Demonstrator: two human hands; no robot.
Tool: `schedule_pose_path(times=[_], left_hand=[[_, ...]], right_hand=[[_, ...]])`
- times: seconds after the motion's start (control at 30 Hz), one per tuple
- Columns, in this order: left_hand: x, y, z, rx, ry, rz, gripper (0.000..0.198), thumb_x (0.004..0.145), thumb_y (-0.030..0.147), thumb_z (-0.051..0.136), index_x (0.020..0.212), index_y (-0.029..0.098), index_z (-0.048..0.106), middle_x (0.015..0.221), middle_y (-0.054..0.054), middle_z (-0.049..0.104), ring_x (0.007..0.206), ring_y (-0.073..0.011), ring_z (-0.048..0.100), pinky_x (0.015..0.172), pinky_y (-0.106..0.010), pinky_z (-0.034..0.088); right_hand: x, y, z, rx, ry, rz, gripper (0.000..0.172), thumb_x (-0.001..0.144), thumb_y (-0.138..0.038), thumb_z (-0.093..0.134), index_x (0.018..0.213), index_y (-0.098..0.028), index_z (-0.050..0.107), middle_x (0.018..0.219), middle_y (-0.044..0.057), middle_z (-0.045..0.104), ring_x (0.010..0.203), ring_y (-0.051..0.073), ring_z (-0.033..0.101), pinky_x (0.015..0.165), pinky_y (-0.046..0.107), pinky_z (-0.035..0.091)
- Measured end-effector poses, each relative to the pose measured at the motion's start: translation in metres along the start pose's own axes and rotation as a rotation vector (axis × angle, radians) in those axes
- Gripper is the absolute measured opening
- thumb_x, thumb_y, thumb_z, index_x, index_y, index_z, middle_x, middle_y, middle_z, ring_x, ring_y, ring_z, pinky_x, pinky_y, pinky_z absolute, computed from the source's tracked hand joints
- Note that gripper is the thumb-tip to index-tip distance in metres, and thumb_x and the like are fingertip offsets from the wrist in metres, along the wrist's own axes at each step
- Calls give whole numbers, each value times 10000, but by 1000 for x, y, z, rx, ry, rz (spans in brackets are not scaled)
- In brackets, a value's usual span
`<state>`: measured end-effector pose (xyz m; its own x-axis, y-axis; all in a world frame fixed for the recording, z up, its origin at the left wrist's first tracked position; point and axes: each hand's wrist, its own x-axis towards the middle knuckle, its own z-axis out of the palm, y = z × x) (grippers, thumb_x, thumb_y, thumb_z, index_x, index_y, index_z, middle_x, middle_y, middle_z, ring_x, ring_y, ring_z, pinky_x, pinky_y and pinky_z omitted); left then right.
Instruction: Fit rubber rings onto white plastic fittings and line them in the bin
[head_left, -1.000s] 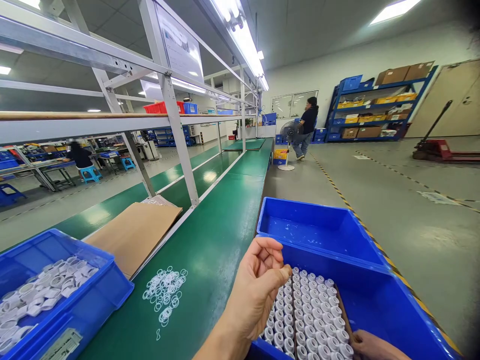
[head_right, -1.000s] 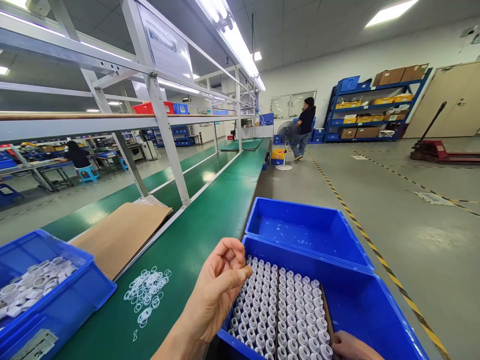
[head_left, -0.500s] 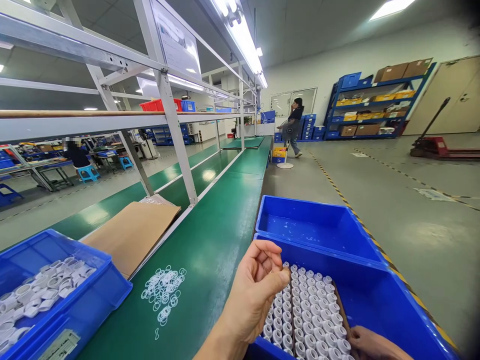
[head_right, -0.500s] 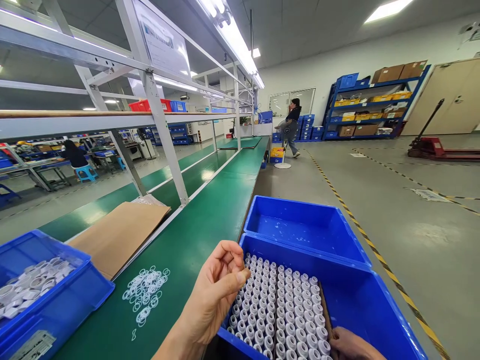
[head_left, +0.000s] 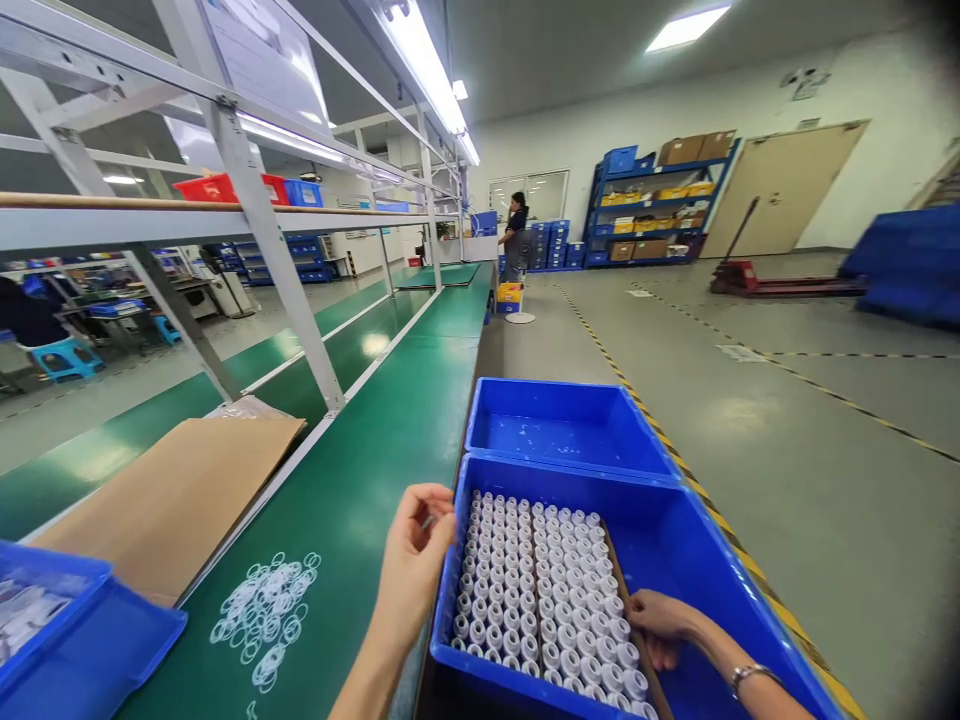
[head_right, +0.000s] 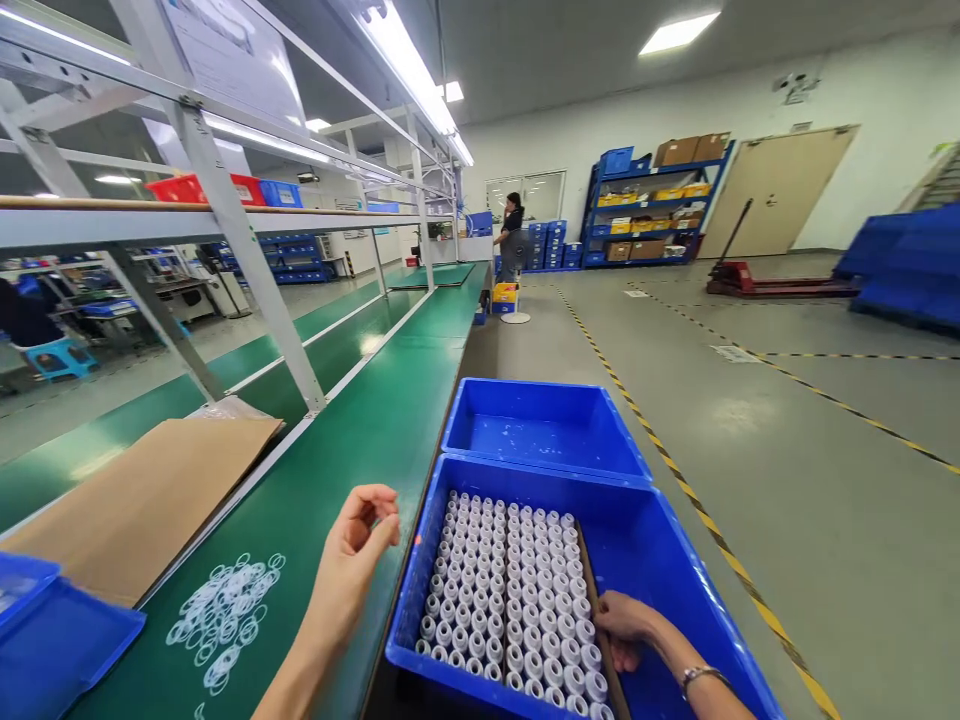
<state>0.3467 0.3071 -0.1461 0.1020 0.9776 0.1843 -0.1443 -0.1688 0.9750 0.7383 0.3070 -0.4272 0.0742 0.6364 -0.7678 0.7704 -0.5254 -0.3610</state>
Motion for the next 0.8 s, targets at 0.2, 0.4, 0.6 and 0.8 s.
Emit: schedule_pose_path(times=[0.2,0.4,0.6,0.8], left_hand=[[8,-99,-58,501,197,5,145,891,280,494,998,216,568,921,-12,579,825,-192,555,787,-317,426],[-6,-142,-83,618,278,-85,212,842,368,524,973,215,591,947,-36,653,866,-254,627,792,-362,470],[-5,-154,-91,684,274,-121,292,831,459,495,999,236,584,983,-42,655,890,-260,628,793,-375,483],[-4,-162,-96,696,284,-140,357,806,520,487,1012,245,582,1008,-46,661,902,-253,635,802,-376,500]], right_hand=[[0,0,-4,-14,-72,121,289,1013,-365,551,867,-130,634,685,-33,643,528,102,614,519,230,537],[-6,-3,-9,38,-73,113,258,1004,-368,568,939,-128,636,740,-24,655,557,106,622,547,243,551],[-6,-3,-10,72,-79,102,283,1028,-377,522,943,-129,629,671,-43,641,485,95,604,497,224,535],[-3,-1,-9,78,-60,95,278,1039,-367,504,991,-124,630,675,-39,643,478,91,596,487,222,534]])
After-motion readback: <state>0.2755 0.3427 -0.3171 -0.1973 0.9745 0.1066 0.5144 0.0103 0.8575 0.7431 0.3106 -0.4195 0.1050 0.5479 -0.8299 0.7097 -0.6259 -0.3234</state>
